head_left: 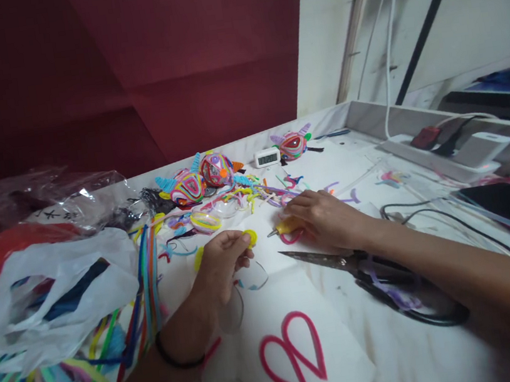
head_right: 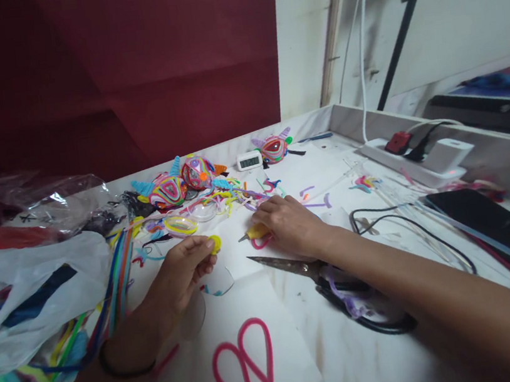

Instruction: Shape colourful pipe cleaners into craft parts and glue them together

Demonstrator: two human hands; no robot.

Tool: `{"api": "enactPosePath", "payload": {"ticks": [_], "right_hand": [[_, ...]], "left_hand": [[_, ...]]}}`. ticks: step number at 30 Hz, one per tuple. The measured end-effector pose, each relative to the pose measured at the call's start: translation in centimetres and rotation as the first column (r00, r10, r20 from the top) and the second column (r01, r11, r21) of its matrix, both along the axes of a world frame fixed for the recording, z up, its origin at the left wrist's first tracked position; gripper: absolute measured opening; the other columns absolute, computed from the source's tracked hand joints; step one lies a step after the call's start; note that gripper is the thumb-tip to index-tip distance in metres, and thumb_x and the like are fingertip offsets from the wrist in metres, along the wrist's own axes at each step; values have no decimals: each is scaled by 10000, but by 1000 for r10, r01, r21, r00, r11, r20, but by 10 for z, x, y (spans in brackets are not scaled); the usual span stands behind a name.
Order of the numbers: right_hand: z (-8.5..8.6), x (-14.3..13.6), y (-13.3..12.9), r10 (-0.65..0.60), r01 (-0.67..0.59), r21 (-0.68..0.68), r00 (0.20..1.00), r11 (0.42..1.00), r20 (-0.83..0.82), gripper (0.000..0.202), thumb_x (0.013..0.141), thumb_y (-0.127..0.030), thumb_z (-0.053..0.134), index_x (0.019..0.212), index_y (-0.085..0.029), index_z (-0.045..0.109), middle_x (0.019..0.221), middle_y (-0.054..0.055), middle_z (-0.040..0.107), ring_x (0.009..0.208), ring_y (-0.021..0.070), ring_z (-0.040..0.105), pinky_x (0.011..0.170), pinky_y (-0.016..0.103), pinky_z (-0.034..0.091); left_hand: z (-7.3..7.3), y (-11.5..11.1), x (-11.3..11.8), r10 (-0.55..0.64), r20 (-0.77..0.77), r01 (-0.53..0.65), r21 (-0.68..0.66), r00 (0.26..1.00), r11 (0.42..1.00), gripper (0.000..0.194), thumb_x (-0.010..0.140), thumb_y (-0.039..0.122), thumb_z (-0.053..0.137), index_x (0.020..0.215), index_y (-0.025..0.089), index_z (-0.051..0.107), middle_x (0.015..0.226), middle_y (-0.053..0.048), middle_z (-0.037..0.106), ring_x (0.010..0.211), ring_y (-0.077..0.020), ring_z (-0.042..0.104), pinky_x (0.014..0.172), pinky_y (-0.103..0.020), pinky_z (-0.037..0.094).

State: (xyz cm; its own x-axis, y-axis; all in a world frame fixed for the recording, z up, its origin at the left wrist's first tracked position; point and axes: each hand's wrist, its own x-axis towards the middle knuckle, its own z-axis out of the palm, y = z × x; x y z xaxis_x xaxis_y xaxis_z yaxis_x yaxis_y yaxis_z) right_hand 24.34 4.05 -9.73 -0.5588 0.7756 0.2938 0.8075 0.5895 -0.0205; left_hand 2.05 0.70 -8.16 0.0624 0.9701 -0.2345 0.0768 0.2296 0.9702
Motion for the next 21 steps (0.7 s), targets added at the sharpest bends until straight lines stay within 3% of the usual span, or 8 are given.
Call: {"api": "enactPosePath", "payload": {"ticks": [4,8,10,14,17,21], "right_hand": [[1,4,4,-17,21,-68,998,998,63,358,798,-74,511,1131,-167,605,1089,107,646,1042,230,548,866,348,406],[1,9,5,13,-5,-111,997,994,79,462,763,-98,569,1217,-181,563,1162,111,623,1100,252,541,898,380,405],[0,11,5,16,-7,-91,995,996,94,496,760,-102,578,1249,-175,542,1176,122,618,1120,271,534,892,401,412],[0,12,2,27,-21,-46,993,999,113,471,765,-62,554,1230,-132,550,1121,137,637,1061,275,563,853,401,439],[4,13,-3,30,-32,25,997,999,65,323,810,-55,509,1106,-133,615,1009,125,658,955,244,587,820,368,449],[9,18,-15,2,-5,108,1000,994,25,225,847,-77,466,961,-134,652,915,119,655,899,236,578,791,350,449]], "left_hand": [[-3,4,1,37,84,-36,-12,996,999,256,646,259,705,848,146,597,652,13,569,555,-80,505,512,-183,396],[-9,9,0,57,118,-56,-9,991,998,487,648,236,712,1107,152,573,668,19,593,560,-86,525,535,-198,416],[-11,11,0,58,121,-56,-23,991,998,508,656,231,708,1138,155,568,671,23,595,565,-84,527,542,-198,418],[-12,12,2,33,145,-30,-27,989,999,341,664,226,701,986,144,622,669,22,585,576,-79,534,543,-189,425],[-11,12,2,42,158,-38,-29,986,999,213,655,224,704,835,147,619,675,22,586,575,-78,546,549,-191,442],[-13,14,3,65,188,-63,-19,980,998,205,650,247,717,783,149,596,692,18,592,599,-91,585,607,-218,492]]}}
